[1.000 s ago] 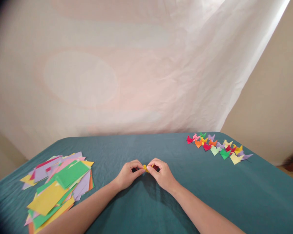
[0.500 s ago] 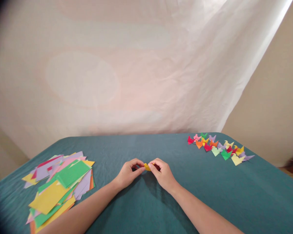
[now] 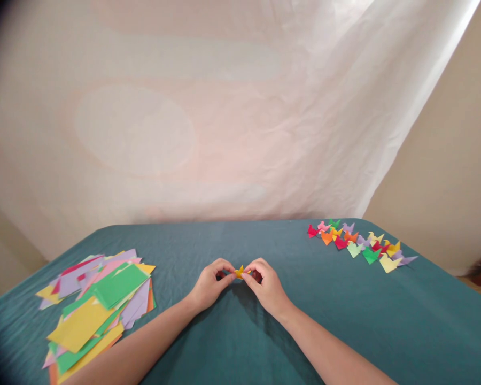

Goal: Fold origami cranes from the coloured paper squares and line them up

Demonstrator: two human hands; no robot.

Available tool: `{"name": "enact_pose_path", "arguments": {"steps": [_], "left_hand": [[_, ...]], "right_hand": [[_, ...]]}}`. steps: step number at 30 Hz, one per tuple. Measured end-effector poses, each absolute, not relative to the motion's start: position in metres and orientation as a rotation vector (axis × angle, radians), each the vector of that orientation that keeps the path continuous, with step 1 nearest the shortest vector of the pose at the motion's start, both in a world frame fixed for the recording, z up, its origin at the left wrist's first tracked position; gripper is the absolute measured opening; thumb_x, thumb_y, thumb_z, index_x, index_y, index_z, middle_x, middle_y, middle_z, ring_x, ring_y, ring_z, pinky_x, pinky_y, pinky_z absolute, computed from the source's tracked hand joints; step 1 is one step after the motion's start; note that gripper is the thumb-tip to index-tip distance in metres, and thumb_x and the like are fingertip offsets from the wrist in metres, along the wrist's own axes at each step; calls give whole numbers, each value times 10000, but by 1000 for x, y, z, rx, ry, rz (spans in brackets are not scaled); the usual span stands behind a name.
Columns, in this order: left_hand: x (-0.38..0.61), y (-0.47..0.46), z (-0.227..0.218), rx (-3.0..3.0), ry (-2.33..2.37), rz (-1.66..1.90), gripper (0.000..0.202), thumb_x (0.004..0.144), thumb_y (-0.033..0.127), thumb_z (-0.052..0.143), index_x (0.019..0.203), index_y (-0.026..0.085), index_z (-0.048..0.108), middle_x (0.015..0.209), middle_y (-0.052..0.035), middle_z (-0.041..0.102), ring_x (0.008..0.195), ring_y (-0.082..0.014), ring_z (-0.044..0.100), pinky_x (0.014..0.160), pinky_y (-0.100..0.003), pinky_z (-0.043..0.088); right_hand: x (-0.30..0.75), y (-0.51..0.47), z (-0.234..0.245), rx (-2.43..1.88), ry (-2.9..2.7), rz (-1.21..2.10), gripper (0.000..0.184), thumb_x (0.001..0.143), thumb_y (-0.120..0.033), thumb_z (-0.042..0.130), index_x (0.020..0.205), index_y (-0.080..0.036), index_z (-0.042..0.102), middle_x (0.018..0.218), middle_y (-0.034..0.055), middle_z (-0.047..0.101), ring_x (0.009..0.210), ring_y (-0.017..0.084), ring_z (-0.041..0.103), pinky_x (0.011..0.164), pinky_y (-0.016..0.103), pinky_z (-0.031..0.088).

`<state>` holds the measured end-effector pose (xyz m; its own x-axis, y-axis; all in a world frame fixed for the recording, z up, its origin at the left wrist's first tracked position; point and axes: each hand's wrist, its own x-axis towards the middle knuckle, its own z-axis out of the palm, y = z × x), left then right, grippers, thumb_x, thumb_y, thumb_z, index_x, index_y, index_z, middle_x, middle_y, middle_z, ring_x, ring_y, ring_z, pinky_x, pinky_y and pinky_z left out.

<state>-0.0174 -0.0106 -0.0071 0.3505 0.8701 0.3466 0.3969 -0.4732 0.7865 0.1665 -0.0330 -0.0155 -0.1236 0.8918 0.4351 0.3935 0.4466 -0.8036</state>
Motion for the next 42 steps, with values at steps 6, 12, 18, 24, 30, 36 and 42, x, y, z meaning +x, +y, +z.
{"name": "enact_pose_path", "arguments": {"steps": [6,12,18,24,30,36,42], "left_hand": [[-17,-12,-3,2068,1108,990,84,792,239,571,777,186,635,839,-21,600,790,-143,564,695,-234,437],[-16,-11,-8,2115,1146,974,70,774,238,585,799,187,626,821,-16,605,775,-146,558,692,-242,431],[-16,-13,-8,2179,1144,973,83,746,215,620,826,196,630,839,-14,612,839,-162,552,742,-262,425],[-15,-16,-7,2282,1142,912,92,716,183,636,800,204,666,880,-33,603,900,-186,537,830,-299,405],[-15,-16,-6,2314,1149,879,130,726,192,626,844,214,676,904,-41,606,909,-196,532,850,-314,398],[-14,-16,-4,2330,1153,863,165,744,251,623,895,220,679,900,-48,615,898,-202,541,833,-314,405],[-14,-16,-4,2370,1143,823,190,766,289,603,926,229,685,940,-56,608,931,-215,530,847,-323,399]], "right_hand": [[166,-30,-18,-1145,-1844,625,143,822,-281,550,763,-191,643,810,29,541,700,142,544,637,260,442],[165,-32,-17,-1151,-1851,554,138,835,-254,530,736,-190,602,819,28,545,775,158,547,714,283,443],[165,-32,-17,-1201,-1949,471,90,807,-193,559,731,-191,607,830,33,561,801,167,539,743,301,425],[165,-29,-20,-1296,-2037,380,44,774,-185,599,746,-198,629,846,35,589,830,182,536,755,315,398],[165,-31,-19,-1318,-2055,334,46,781,-177,583,793,-198,622,866,40,587,843,188,530,749,315,391],[166,-31,-20,-1295,-2064,346,95,775,-178,594,848,-214,644,884,40,588,852,190,532,759,320,392],[168,-28,-21,-1314,-2077,364,98,765,-194,610,846,-220,659,895,38,592,854,188,532,761,321,396]]}}
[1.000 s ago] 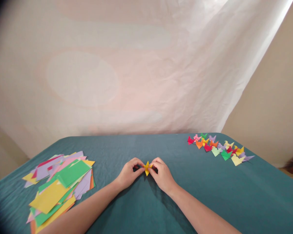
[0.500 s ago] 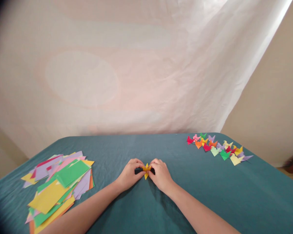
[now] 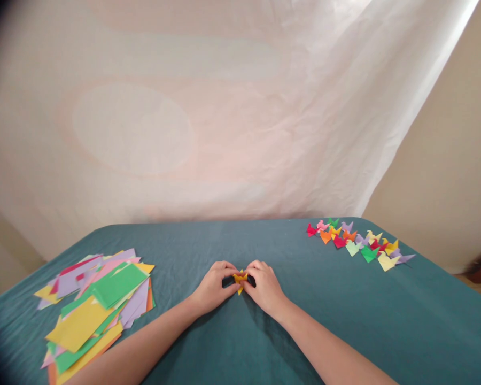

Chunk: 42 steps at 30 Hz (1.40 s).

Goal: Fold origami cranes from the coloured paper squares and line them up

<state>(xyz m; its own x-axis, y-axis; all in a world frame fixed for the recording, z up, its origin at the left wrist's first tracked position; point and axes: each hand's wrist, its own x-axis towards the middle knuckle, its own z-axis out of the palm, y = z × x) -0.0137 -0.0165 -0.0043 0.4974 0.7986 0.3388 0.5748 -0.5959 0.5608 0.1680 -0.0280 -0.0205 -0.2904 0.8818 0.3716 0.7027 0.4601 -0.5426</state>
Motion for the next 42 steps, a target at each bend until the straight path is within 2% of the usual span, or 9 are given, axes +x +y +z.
{"name": "enact_pose_path", "arguments": {"steps": [8,17,25,29,33,37,42], "left_hand": [[-14,-17,-4,2373,1133,796,259,711,297,660,965,252,680,961,-48,597,930,-220,526,862,-333,394],[-17,-15,-6,2399,1103,766,313,709,330,661,1013,256,659,984,-54,578,955,-228,508,870,-342,389],[-20,-14,1,2371,1075,702,431,662,371,701,1071,254,635,1029,-60,579,973,-229,512,888,-348,383],[-20,-12,0,2351,1061,720,454,658,374,706,1087,254,621,1026,-56,594,969,-224,521,890,-339,383],[-21,-11,-2,2332,1036,746,495,646,371,715,1106,229,596,1033,-53,603,968,-221,528,891,-339,387],[-22,-11,-2,2307,1027,768,477,664,344,703,1104,203,585,1047,-57,603,976,-216,532,896,-335,390],[-22,-12,-2,2309,1011,811,344,707,184,620,1050,210,608,1007,-40,617,957,-194,541,898,-316,387]], "right_hand": [[170,-26,-18,-1306,-2086,414,150,729,-229,653,878,-235,674,887,34,596,843,185,543,764,315,404],[172,-27,-16,-1293,-2090,459,198,702,-252,676,899,-239,676,892,37,590,843,192,540,773,321,400],[173,-28,-15,-1280,-2081,468,274,681,-287,692,947,-233,652,913,42,585,869,201,535,781,329,399],[173,-30,-14,-1264,-2021,527,244,705,-311,668,930,-221,644,887,38,595,849,192,541,781,326,403],[172,-32,-12,-1223,-1848,728,246,761,-345,595,960,-201,607,864,34,607,789,171,550,734,300,429],[175,-32,-9,-1168,-1654,918,193,813,-258,465,959,-188,571,876,32,605,781,158,551,728,285,440],[178,-31,-11,-1154,-1691,870,195,728,-130,462,883,-187,567,842,14,590,753,150,544,712,277,433]]}}
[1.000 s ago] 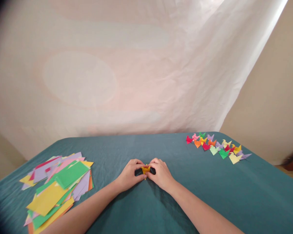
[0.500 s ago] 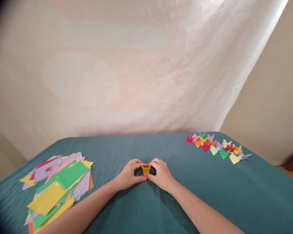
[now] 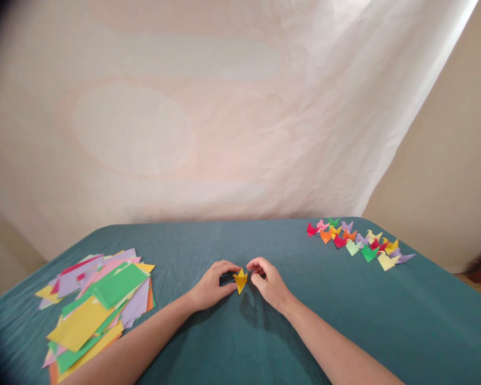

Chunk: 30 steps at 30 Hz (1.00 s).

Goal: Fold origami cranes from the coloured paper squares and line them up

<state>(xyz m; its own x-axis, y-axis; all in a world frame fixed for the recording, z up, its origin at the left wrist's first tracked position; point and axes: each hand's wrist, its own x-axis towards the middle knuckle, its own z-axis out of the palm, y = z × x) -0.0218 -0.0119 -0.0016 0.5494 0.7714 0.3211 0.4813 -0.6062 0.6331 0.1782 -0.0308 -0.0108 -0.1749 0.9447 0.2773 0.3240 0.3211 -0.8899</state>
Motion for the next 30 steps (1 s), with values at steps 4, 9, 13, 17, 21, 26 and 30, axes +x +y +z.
{"name": "enact_pose_path", "arguments": {"steps": [4,9,13,17,21,26,30], "left_hand": [[-20,-12,-4,2318,1050,838,321,699,137,596,1009,212,629,991,-38,619,954,-190,539,889,-309,389],[-20,-12,-7,2332,1083,863,312,693,174,629,1003,214,635,979,-44,614,947,-200,535,878,-323,393],[-19,-13,-7,2337,1096,862,294,698,235,660,991,216,642,981,-52,607,950,-209,531,876,-333,394],[-19,-14,-6,2324,1102,868,224,720,259,657,941,222,661,971,-48,604,947,-203,531,875,-328,392],[-18,-15,-5,2299,1082,902,163,745,249,639,904,235,677,957,-41,603,944,-193,533,877,-321,390],[-18,-16,-3,2276,1074,920,203,736,279,660,936,253,685,970,-41,598,950,-192,532,876,-313,393],[-18,-16,-3,2274,1085,903,175,732,290,664,902,261,698,944,-32,609,934,-192,539,861,-307,396]], "right_hand": [[175,-31,-15,-1152,-1819,717,175,701,-134,535,857,-193,586,832,10,576,747,148,544,705,272,428],[172,-30,-18,-1179,-1895,565,157,681,-158,614,834,-198,614,813,12,578,742,151,547,711,277,421],[172,-29,-19,-1178,-1951,546,102,720,-141,595,778,-204,652,799,15,577,737,145,552,715,276,419],[173,-30,-16,-1168,-1958,555,106,758,-147,580,747,-205,669,787,17,569,723,139,552,699,268,423],[172,-34,-12,-1112,-1948,576,101,784,-174,578,770,-206,672,793,19,559,731,139,551,687,262,430],[172,-37,-6,-1049,-1926,575,100,803,-187,568,794,-205,667,797,21,551,751,143,550,698,265,436],[171,-37,-5,-1018,-1901,572,111,819,-196,551,811,-204,661,802,25,547,754,141,548,697,263,440]]}}
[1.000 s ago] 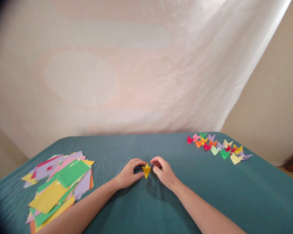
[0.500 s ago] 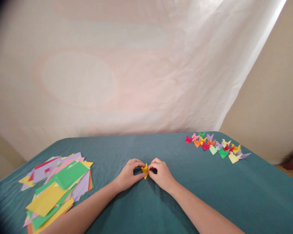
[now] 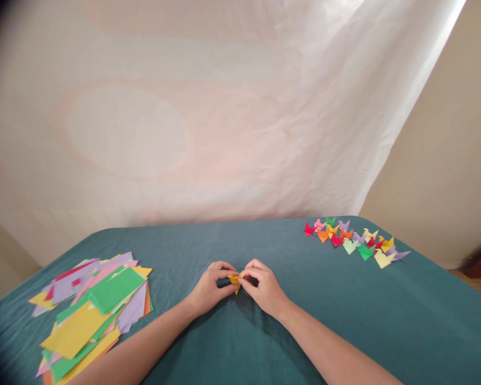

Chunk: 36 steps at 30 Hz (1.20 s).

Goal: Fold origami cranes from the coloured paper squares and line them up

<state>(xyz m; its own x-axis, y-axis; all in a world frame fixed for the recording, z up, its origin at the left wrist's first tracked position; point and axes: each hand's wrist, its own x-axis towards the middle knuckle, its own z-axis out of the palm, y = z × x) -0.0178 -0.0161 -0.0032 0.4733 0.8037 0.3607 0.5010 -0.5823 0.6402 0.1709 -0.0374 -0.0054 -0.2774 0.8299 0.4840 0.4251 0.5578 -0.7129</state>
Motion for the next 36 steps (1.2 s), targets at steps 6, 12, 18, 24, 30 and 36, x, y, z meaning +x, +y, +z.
{"name": "enact_pose_path", "arguments": {"steps": [6,12,18,24,30,36], "left_hand": [[-18,-15,-4,2214,1044,867,119,787,261,596,818,247,710,849,-8,635,841,-157,570,789,-255,414],[-18,-16,1,2221,994,845,142,812,238,553,767,217,686,800,-4,623,780,-142,577,749,-242,423],[-17,-18,5,2286,1022,811,136,804,217,560,709,195,654,784,-13,613,788,-152,562,753,-251,421],[-18,-17,1,2131,1034,998,175,849,244,507,994,205,597,974,-20,620,901,-148,560,812,-261,424],[-20,-14,-2,2036,1182,1063,149,838,226,496,957,178,572,855,-16,631,790,-139,580,753,-272,456],[-20,-9,-9,2074,1223,1083,251,775,88,472,981,185,578,938,-32,629,876,-151,582,813,-299,451]], "right_hand": [[169,-39,-7,-1005,-1856,568,110,827,-214,541,798,-191,645,793,28,542,733,138,541,668,256,441],[168,-42,-2,-1013,-1844,581,131,832,-262,532,780,-194,631,790,31,541,714,140,536,648,259,444],[167,-40,-3,-1028,-1817,608,159,829,-301,529,760,-191,621,779,29,542,689,140,525,628,259,436],[169,-33,-9,-1095,-1663,639,268,822,-355,530,619,-180,536,715,13,516,639,134,492,572,244,403],[171,-31,-9,-1115,-1644,611,276,856,-366,482,692,-174,594,763,39,542,680,149,516,594,257,421],[168,-37,-9,-1083,-1834,498,196,862,-284,483,764,-193,626,814,40,543,700,146,529,620,262,431]]}}
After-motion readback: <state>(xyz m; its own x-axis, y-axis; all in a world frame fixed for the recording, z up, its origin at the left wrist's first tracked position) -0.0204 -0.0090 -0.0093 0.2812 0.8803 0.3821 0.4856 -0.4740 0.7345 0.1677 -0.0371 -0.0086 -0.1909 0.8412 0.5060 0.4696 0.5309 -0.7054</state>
